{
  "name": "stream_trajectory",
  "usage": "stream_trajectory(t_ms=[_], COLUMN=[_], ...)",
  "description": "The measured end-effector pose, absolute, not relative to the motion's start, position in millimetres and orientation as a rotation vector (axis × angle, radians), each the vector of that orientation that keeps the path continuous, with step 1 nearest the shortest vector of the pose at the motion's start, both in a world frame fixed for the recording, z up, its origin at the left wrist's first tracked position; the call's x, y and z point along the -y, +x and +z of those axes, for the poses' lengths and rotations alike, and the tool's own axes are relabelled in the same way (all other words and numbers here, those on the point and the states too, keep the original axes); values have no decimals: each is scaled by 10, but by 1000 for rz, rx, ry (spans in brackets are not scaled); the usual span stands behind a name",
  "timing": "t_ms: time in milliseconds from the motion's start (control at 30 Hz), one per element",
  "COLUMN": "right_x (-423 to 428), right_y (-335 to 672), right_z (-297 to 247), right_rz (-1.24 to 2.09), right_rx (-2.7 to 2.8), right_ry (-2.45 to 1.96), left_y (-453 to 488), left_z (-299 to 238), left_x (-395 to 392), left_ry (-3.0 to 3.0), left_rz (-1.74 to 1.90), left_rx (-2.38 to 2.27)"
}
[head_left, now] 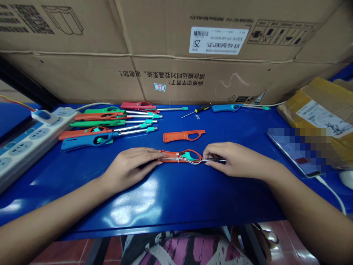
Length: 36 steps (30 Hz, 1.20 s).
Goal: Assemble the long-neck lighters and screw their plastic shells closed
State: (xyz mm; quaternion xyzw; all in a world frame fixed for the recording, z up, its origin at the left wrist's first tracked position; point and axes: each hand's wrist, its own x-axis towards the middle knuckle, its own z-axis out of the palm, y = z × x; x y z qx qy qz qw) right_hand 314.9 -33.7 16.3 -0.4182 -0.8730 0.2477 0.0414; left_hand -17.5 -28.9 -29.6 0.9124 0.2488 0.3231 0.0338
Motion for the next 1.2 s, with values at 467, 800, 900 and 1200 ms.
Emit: stream_trajectory(t_ms=[467, 800, 900, 1200], right_x=[337, 339, 334, 298], right_y=[3165, 3225, 3205, 3093], right_z=[171, 202, 201, 36], right_rz=[744, 648, 529, 411], right_rx=[2684, 2701, 2702, 2590], right_ry=[-1273, -1234, -1193, -1181], left_y=[-249, -238, -182, 47], left_z=[-268, -313, -260, -162], left_x=[331, 292, 342, 403], left_ry=[3225, 2946, 3034, 3076], left_rz=[784, 832, 766, 742], left_rx=[-641, -573, -543, -554])
